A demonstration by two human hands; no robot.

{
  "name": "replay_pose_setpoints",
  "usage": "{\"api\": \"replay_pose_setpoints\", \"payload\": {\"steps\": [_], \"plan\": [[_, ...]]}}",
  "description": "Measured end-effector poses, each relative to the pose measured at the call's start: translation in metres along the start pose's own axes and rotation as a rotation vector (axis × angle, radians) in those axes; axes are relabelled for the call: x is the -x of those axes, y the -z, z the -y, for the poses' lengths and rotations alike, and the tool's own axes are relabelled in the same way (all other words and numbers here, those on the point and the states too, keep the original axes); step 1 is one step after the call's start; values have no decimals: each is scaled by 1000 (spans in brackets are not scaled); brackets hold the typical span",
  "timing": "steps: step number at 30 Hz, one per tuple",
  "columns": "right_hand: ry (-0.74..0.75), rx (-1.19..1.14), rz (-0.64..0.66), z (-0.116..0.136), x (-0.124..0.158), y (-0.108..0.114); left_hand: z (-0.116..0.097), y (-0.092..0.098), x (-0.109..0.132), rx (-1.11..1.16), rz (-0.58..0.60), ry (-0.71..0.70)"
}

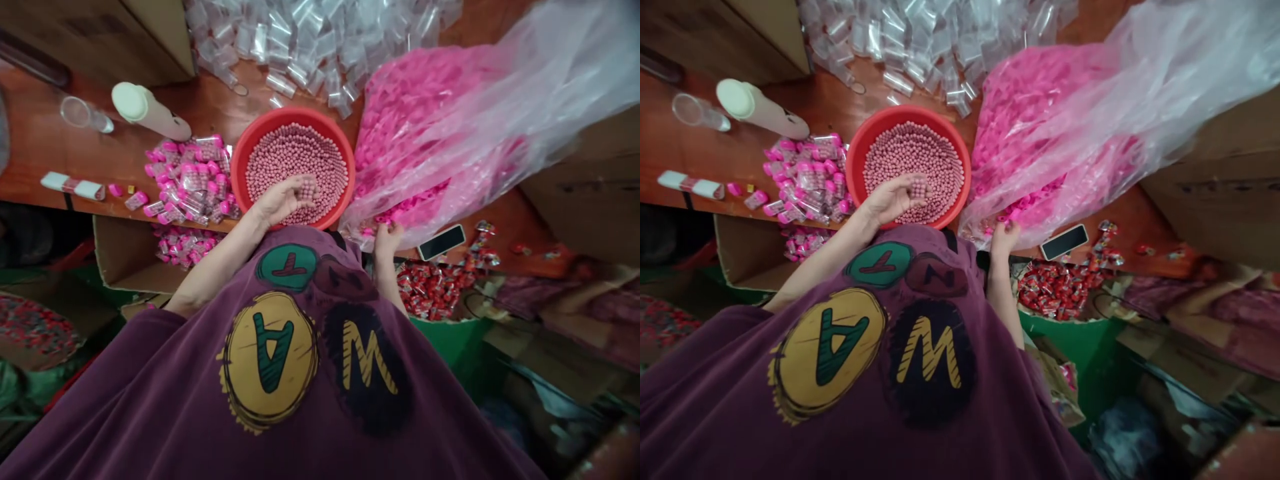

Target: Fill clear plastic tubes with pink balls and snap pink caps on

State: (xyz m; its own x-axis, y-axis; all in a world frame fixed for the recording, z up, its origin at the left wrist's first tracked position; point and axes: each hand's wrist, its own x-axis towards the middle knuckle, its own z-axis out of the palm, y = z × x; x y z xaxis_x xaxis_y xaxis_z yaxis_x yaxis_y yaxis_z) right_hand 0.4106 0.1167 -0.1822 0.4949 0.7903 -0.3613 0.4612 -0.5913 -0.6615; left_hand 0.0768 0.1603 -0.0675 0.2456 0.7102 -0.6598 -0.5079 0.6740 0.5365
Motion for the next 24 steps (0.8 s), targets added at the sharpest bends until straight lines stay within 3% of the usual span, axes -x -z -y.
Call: {"api": "replay_pose_setpoints", "payload": {"steps": [3, 6, 9, 13, 16, 21, 24], "plan": [[83, -178, -11, 7, 24, 13, -1, -7, -4, -104, 37, 19], [376, -274, 206, 40, 47, 13, 1, -18, -5, -211, 60, -25], [575, -218, 411, 87, 59, 6, 4, -27, -6, -255, 82, -65], [757, -86, 430, 130, 66, -4, 10, -31, -8, -233, 44, -120], [787, -113, 419, 137, 71, -16, 12, -27, -9, -207, -35, -174], [617, -292, 548, 131, 77, -39, 7, -28, -3, -215, -111, -186], [592, -317, 458, 131, 69, -38, 3, -31, 1, -277, -95, -174]]}}
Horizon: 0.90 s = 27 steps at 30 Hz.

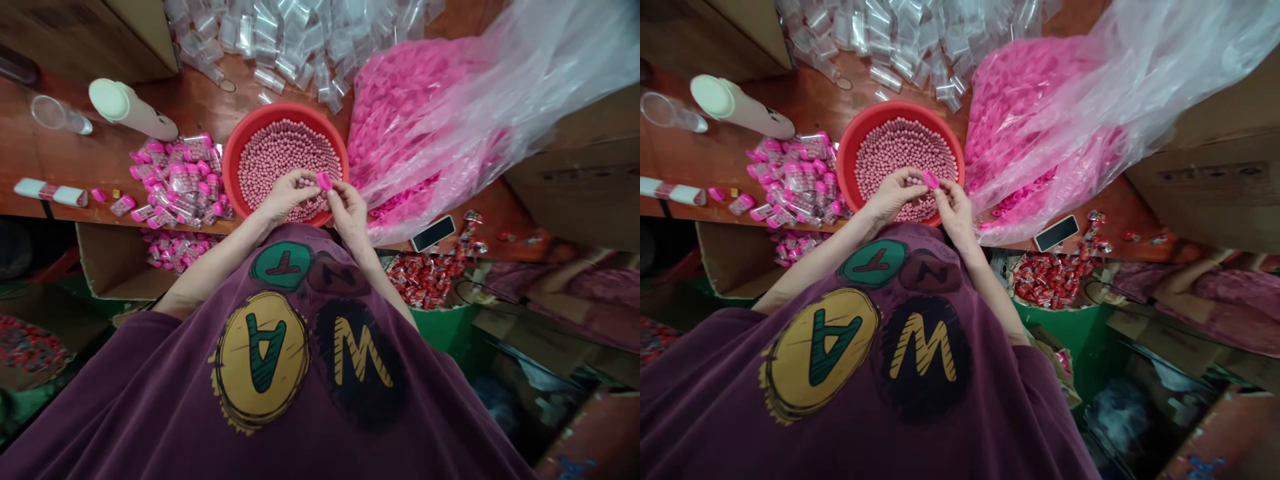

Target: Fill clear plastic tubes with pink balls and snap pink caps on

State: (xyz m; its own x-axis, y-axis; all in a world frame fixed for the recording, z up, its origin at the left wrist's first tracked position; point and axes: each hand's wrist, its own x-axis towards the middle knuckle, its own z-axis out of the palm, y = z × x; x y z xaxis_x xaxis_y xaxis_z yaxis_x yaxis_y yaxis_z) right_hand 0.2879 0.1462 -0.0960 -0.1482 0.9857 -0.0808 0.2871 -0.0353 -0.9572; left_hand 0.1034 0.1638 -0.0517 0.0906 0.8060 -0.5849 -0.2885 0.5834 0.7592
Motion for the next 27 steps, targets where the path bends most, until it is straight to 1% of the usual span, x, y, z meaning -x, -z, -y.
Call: {"api": "replay_pose_setpoints", "payload": {"steps": [2, 3, 6, 9, 12, 14, 18, 20, 22, 25, 27], "plan": [[91, 98, -48, 2, -7, 10, -1, 0, 2, -28, 55, 9], [152, 167, -44, 4, -10, 16, -1, 0, 3, -30, 90, 12], [300, 373, 54, 11, -17, 27, 3, 2, 5, 10, 177, 30], [353, 490, 118, 17, -14, 25, 7, 4, 7, 95, 220, 70], [371, 475, 118, 23, -8, 20, 6, 5, 9, 117, 238, 74], [368, 407, 104, 28, -7, 19, 4, 6, 12, 84, 244, 55], [350, 264, 52, 37, -9, 20, -2, 3, 22, 36, 293, 6], [347, 241, 16, 41, -7, 20, -2, 0, 27, 27, 287, -20], [340, 241, -4, 45, -3, 20, 0, -4, 31, 17, 253, -52], [326, 270, 53, 52, 4, 22, 4, -10, 35, 7, 214, -83], [319, 302, 122, 57, 7, 26, 5, -13, 37, -8, 217, -57]]}}
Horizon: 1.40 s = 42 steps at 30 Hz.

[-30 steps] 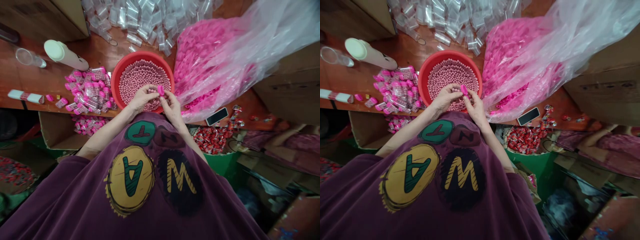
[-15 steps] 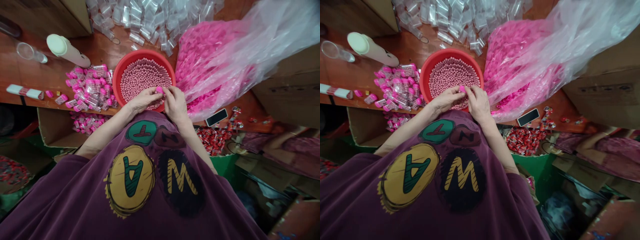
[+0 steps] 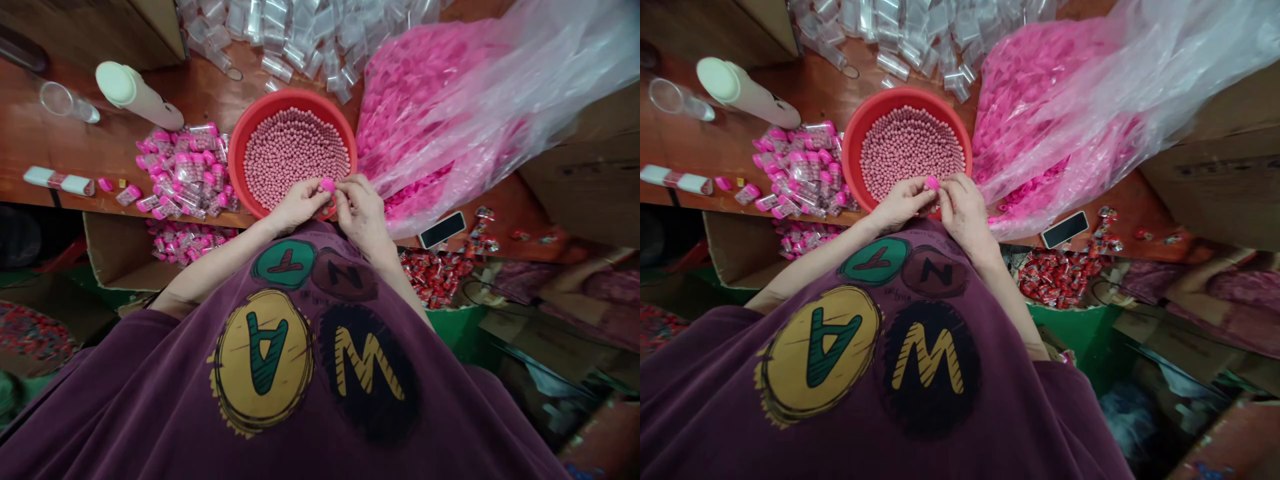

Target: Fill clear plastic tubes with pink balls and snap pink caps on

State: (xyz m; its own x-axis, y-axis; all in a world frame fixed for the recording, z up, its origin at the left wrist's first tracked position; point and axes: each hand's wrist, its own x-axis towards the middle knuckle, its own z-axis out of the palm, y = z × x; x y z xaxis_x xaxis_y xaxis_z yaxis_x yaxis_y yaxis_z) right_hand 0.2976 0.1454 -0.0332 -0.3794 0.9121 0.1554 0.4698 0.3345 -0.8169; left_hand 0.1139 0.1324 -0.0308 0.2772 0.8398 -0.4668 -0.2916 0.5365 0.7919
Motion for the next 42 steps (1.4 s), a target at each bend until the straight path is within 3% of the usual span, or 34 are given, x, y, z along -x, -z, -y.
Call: {"api": "replay_pose_setpoints", "payload": {"steps": [4, 9, 11, 17, 25, 35, 42], "plan": [[-15, -21, 52, 3, 1, 11, -4, -2, 2, 24, 16, 25], [-143, -220, -169, -12, 3, -3, -18, 2, -2, -154, 28, -107], [-165, -260, -193, -16, 3, -10, -21, 6, -5, -248, 10, -120], [-50, -10, 70, -1, 3, -10, -15, 9, -7, -226, -43, -75], [-10, 302, 123, -23, -4, -39, -1, -7, -8, -79, -201, -48], [-93, 370, 165, -33, -3, -60, 17, 16, -10, -62, -157, -33], [-77, 339, 209, -39, -5, -63, 24, 15, -13, -16, -213, 66]]}}
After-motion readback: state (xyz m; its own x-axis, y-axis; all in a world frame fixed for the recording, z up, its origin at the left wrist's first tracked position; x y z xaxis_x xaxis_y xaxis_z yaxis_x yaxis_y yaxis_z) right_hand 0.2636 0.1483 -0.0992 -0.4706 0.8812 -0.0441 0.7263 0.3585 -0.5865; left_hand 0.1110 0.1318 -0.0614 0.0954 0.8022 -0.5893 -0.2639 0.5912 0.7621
